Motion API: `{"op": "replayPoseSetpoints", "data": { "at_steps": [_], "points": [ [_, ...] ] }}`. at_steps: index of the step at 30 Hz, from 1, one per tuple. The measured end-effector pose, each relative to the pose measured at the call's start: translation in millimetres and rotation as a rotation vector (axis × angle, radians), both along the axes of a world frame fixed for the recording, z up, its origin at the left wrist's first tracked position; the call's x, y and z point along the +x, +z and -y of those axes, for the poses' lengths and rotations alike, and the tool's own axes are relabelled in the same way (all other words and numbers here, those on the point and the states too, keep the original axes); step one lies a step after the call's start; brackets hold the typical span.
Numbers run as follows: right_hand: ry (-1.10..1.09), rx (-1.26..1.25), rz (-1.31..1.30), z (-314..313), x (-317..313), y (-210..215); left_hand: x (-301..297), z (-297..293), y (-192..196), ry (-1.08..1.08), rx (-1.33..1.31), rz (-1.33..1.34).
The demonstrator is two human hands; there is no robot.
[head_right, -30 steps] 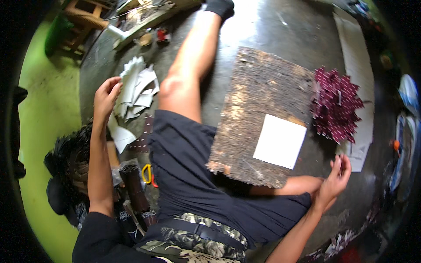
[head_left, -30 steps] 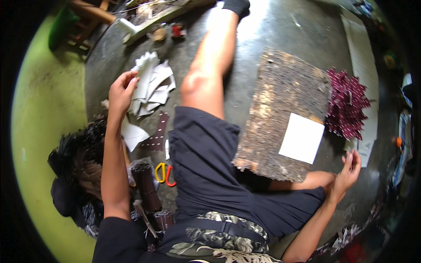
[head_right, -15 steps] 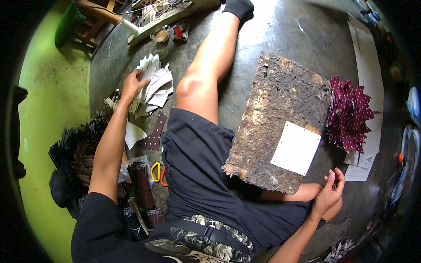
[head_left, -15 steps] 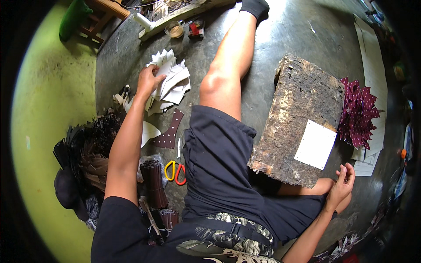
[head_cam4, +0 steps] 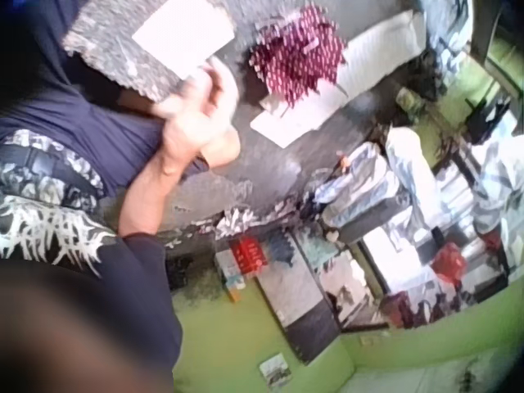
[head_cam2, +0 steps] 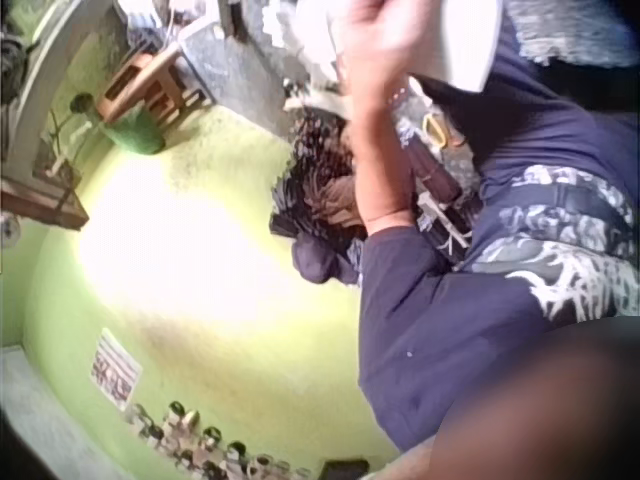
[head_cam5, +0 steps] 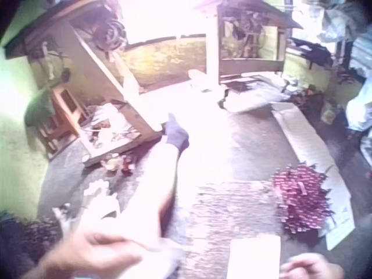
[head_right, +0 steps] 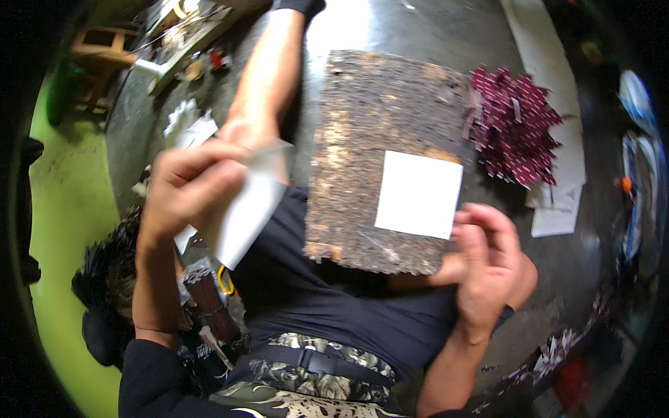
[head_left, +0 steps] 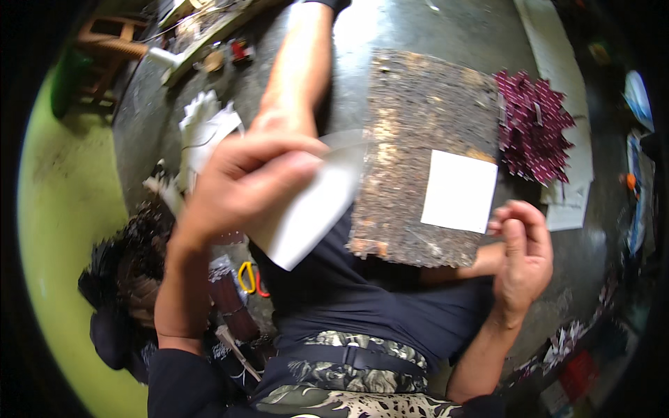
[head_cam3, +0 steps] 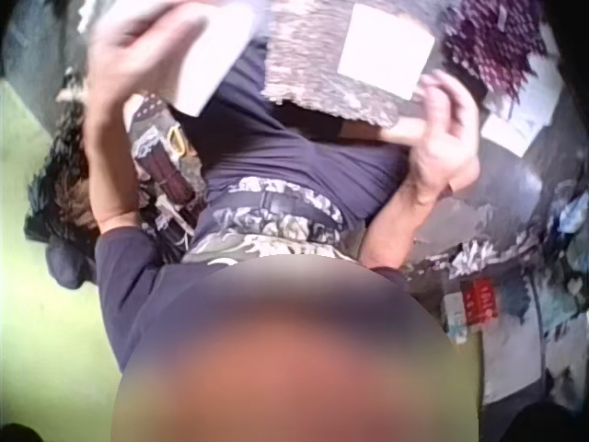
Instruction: The person sits on the floor and repeatedly peels the backing off small white sticker-like pieces, then places them aside. The person handles the pieces one at a time and accumulates a small pile of peeled items.
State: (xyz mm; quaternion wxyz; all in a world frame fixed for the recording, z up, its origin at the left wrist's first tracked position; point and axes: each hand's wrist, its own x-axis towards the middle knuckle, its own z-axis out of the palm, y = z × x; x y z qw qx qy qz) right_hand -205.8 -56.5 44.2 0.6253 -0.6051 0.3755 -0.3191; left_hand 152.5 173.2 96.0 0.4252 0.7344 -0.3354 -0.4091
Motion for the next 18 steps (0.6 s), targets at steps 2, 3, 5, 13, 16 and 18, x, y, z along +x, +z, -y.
{"op": "replayPoseSetpoints", "data": {
  "at_steps": [2,3,5,13,16,18],
  "points": [
    [0.082,0.235,-0.005,-12,12,18,-72,65,-22,-0.192,-0.278,0.104],
    [0.107,0.158,-0.053,-10,17,19,-94,81,-24,-0.262,-0.201,0.016],
    [0.095,0.151,-0.142,-2,19,14,-124,107,-35,-0.302,-0.152,0.126],
    [0.093,0.144,-0.103,29,15,-26,-169,148,-69,-0.269,-0.298,0.678],
    [0.084,0.248,0.025,35,17,-33,-168,154,-76,-0.249,-0.351,0.694],
    [0.065,0.237,0.042,37,16,-38,-168,152,-76,-0.248,-0.342,0.724]
  ]
}}
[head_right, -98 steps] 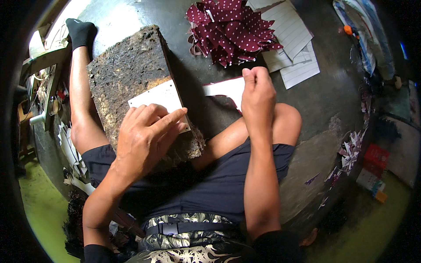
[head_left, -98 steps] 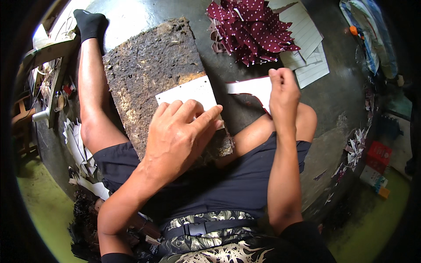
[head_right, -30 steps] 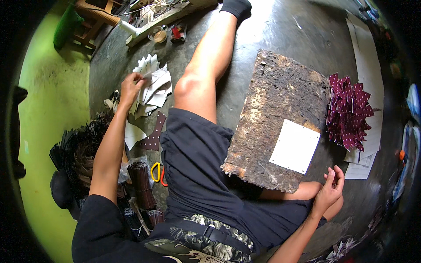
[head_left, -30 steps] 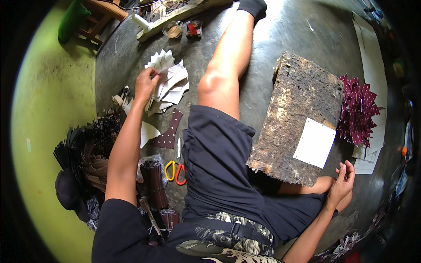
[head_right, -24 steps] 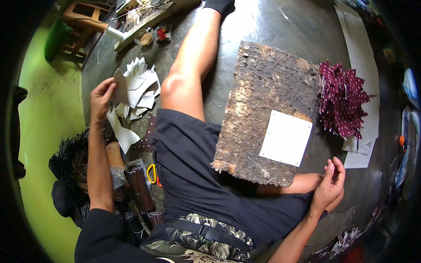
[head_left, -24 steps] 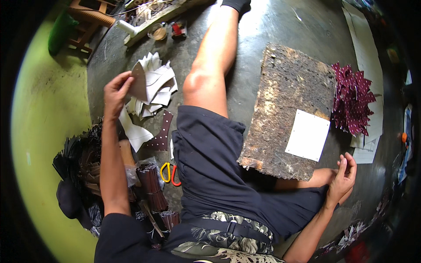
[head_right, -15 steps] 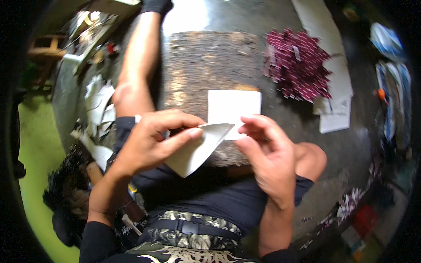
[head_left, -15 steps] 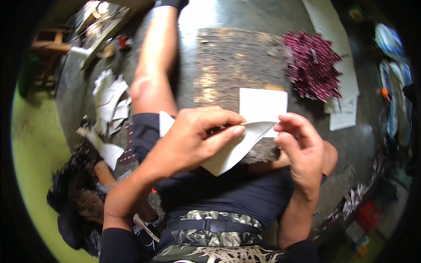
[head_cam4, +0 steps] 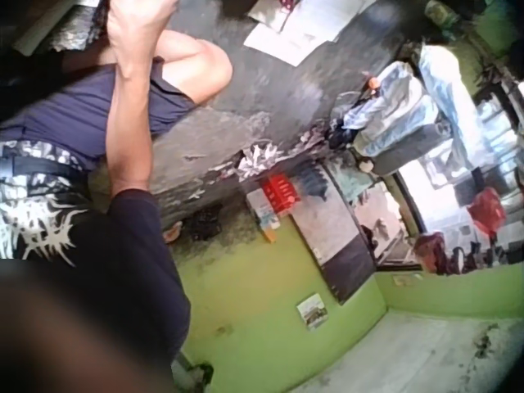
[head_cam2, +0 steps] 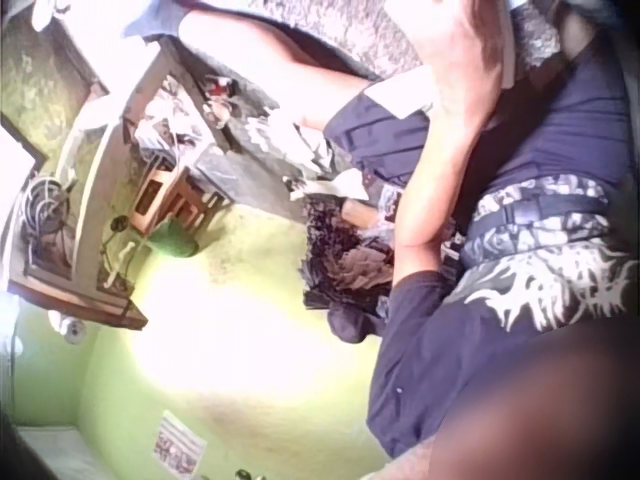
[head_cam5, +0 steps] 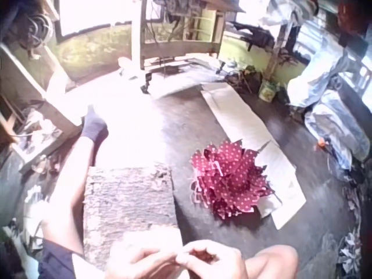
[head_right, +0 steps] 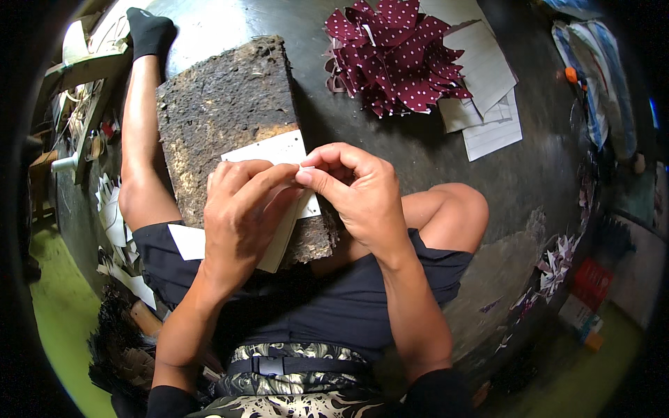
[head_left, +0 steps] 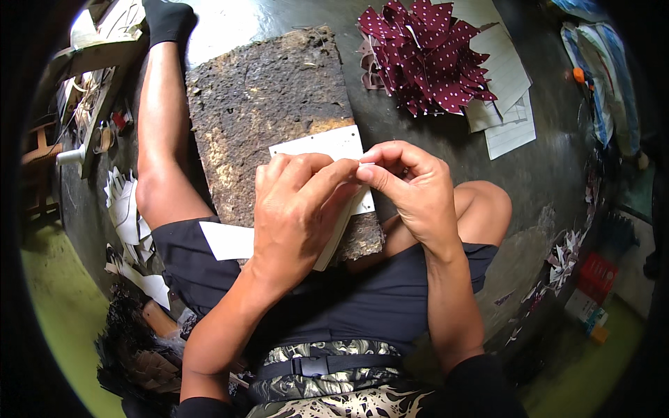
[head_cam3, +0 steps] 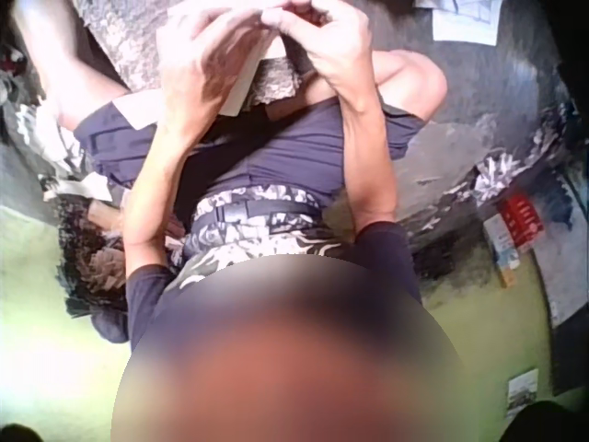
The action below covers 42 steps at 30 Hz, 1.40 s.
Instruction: The person sits on the floor and repeatedly peels the backing off small white sticker-like pieces, then places them aside. The person handles the pieces one at a time and accumulates a small pile of peeled items.
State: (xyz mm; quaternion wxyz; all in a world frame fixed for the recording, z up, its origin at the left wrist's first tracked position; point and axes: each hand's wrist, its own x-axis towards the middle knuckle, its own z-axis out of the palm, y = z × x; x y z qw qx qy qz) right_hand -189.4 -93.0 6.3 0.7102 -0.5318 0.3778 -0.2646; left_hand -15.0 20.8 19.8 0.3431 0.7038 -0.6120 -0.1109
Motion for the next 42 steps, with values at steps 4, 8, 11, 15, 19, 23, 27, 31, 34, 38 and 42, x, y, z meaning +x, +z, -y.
{"op": "replayPoseSetpoints", "data": {
  "at_steps": [4,8,11,15,19,23,27,31,34,38,42],
  "points": [
    [0.005,0.041,0.007,4,-1,-10,0,4,1,-0.021,-0.012,-0.041],
    [-0.047,0.189,0.024,4,-2,-12,2,10,0,-0.049,-0.009,-0.086],
    [-0.039,0.163,-0.047,3,-2,-11,3,9,0,-0.056,-0.007,-0.067],
    [-0.021,0.135,-0.115,2,-1,-12,1,8,-1,-0.045,-0.005,-0.065],
    [-0.075,0.215,-0.048,1,0,-13,2,9,1,-0.055,-0.008,-0.024],
    [-0.064,0.25,-0.046,0,0,-13,4,9,2,-0.076,-0.01,0.005],
    [-0.052,0.269,-0.023,0,0,-16,5,8,1,-0.081,-0.014,0.018],
    [-0.031,0.215,-0.037,0,0,-22,5,8,-1,-0.075,-0.037,0.025],
    [-0.024,0.241,-0.027,1,-1,-24,4,9,-3,-0.075,-0.053,0.03],
    [-0.046,0.18,-0.027,1,0,-24,4,9,-4,-0.079,-0.05,0.03],
    [-0.014,0.075,-0.027,-6,7,-26,4,10,-3,-0.075,-0.05,0.038]
  ]
}}
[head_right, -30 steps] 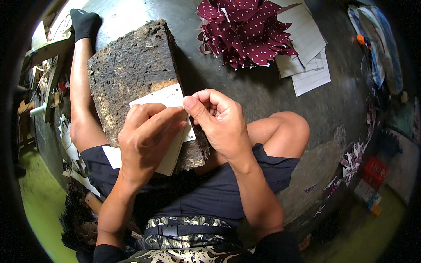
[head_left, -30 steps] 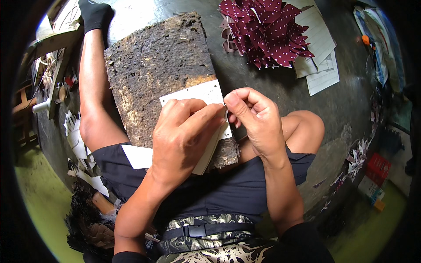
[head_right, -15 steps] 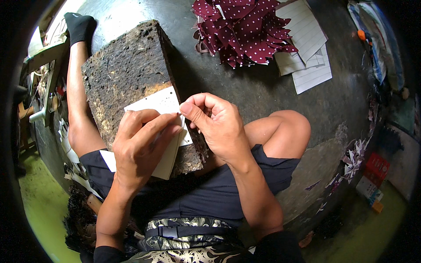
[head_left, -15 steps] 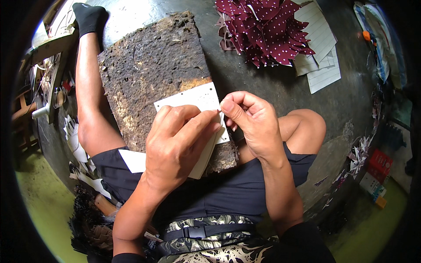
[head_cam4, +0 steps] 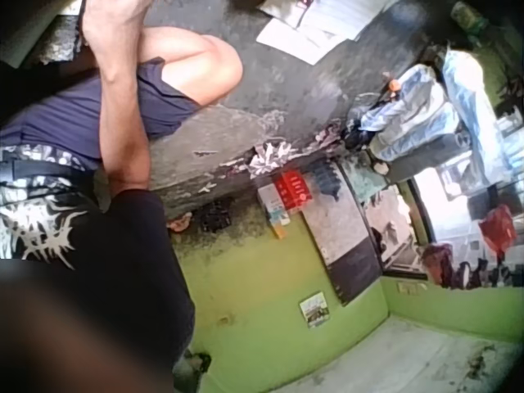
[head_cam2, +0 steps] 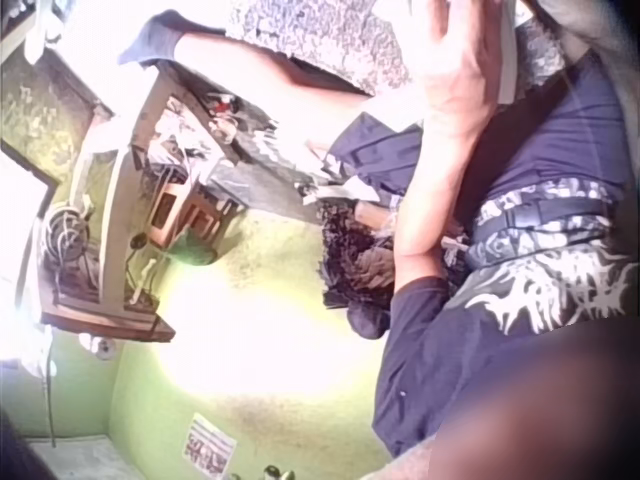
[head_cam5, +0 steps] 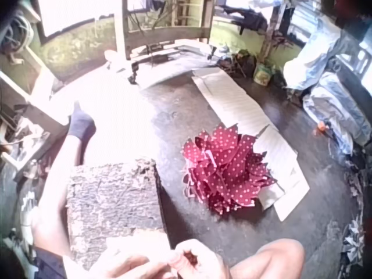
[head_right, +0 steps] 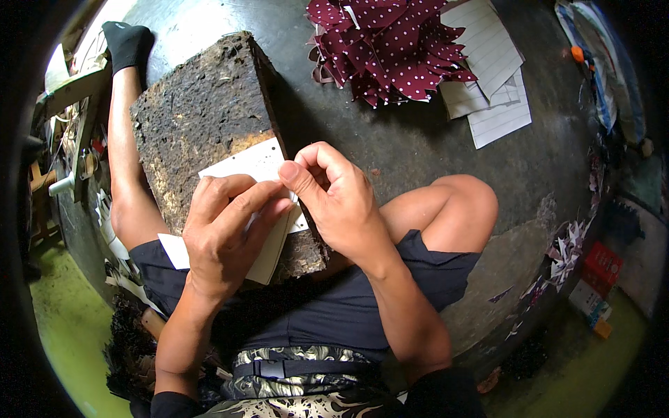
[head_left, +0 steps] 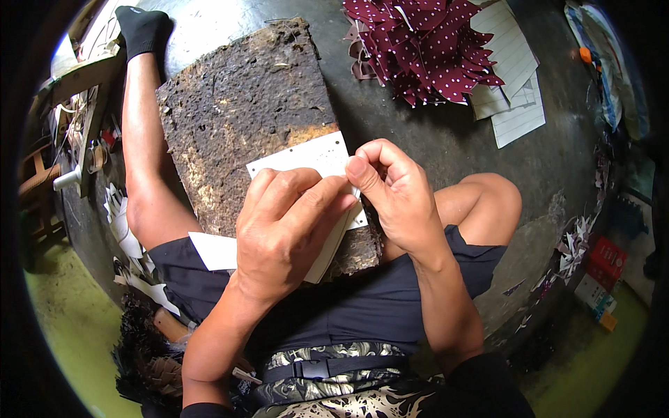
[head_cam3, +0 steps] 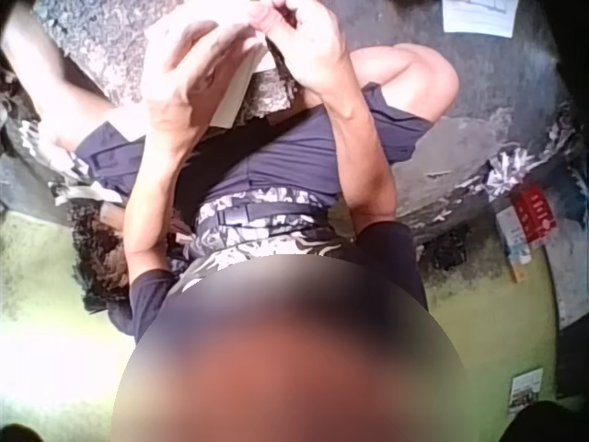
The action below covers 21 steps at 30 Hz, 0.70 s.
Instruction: The person sits on the floor and repeatedly peels the backing off small white sticker-like pieces, then places them aside. The person handles the pieces one at a time and accumulates a small pile of peeled items.
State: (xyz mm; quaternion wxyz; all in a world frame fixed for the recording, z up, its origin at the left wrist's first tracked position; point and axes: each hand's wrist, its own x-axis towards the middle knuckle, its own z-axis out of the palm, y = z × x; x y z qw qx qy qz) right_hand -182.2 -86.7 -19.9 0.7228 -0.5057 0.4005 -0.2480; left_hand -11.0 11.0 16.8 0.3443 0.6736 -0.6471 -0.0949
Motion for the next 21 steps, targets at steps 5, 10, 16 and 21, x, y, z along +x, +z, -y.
{"op": "replayPoseSetpoints", "data": {
  "at_steps": [5,10,16,21],
  "points": [
    [-0.043,0.238,0.149,-1,0,-6,1,1,-1,-0.002,-0.013,0.014],
    [-0.092,0.248,0.169,-5,-1,-12,1,2,0,-0.013,-0.012,0.016],
    [-0.095,0.27,0.159,-3,-5,-24,2,1,2,-0.023,0.01,0.027],
    [-0.107,0.171,0.046,3,-6,-20,2,2,2,-0.026,0.001,0.029]
  ]
}}
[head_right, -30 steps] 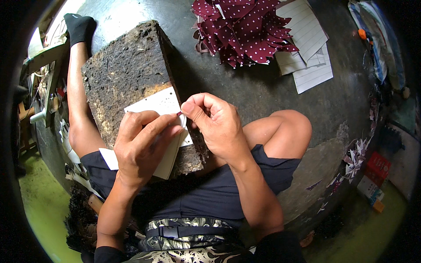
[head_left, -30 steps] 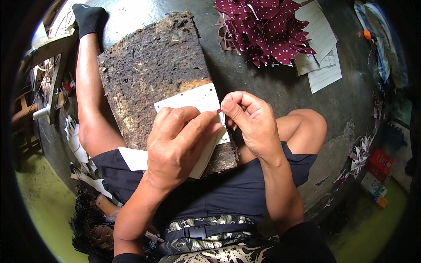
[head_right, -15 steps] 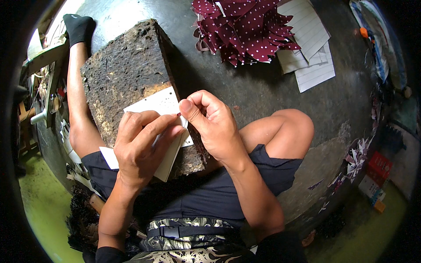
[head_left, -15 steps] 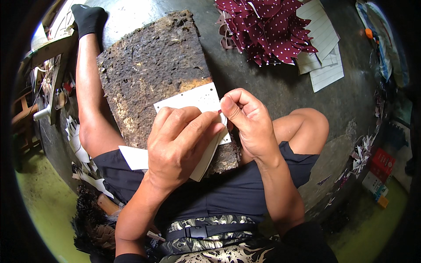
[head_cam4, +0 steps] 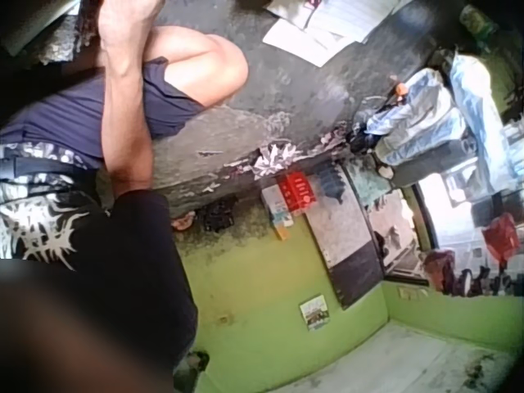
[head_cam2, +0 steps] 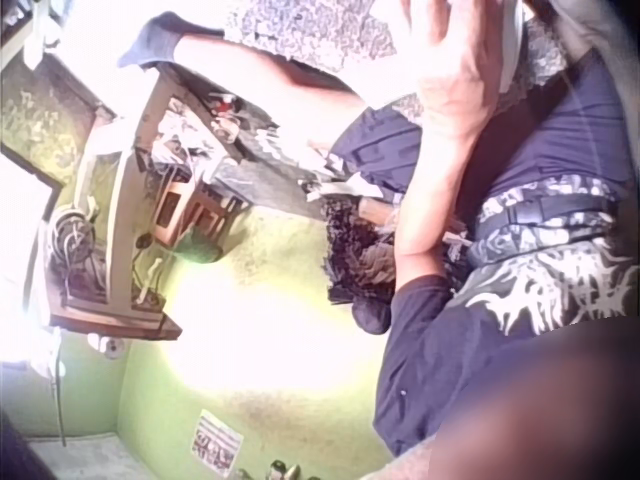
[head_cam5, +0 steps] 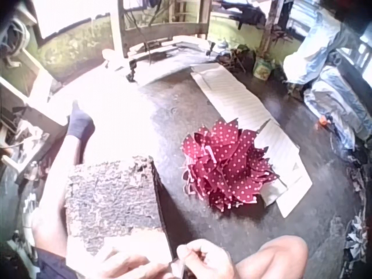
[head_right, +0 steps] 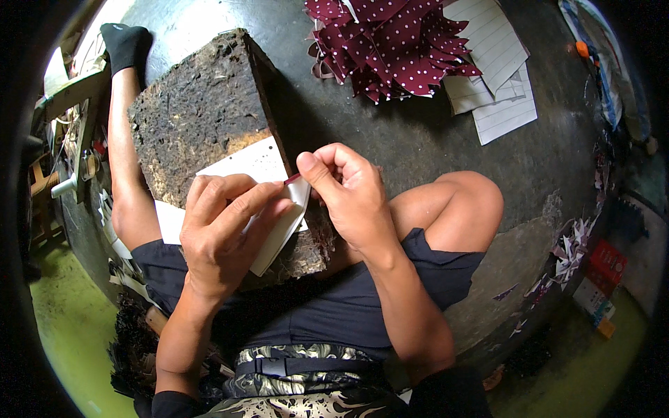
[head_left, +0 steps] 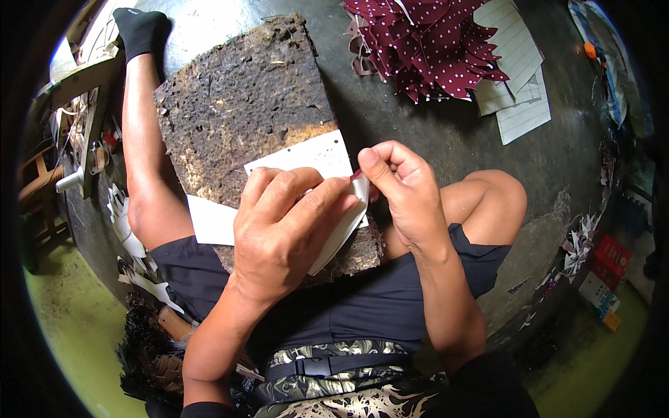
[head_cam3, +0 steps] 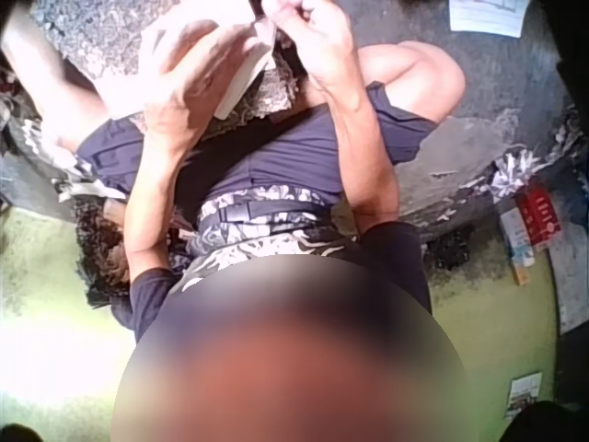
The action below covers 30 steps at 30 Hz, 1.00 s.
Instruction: The person sits on the floor and repeatedly peels the backing off small white sticker-like pieces, then places them aside. The person handles the pieces one at a time and accumulates a small pile of peeled items.
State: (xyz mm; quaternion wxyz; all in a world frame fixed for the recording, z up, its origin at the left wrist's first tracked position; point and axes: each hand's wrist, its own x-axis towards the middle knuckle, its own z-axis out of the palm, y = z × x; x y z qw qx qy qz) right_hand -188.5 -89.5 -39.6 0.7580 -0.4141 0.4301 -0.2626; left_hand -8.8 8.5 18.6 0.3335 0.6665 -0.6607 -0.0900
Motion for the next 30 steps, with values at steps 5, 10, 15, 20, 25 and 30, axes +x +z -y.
{"op": "replayPoseSetpoints", "data": {
  "at_steps": [5,10,15,20,25,30],
  "points": [
    [0.109,-0.178,-0.045,0,0,12,-1,0,1,0.003,0.007,0.011],
    [0.104,-0.072,0.043,2,0,4,3,-1,1,0.0,0.013,-0.013],
    [0.097,0.001,0.052,4,-5,-5,4,-1,0,-0.017,0.008,-0.012],
    [0.043,-0.027,0.013,1,-2,-12,4,-1,2,-0.017,0.026,-0.008],
    [0.016,-0.05,-0.053,3,-1,-17,2,0,3,-0.006,0.037,0.066],
    [0.014,-0.112,-0.113,6,-4,-22,3,-1,6,-0.004,0.032,0.153]
  ]
}}
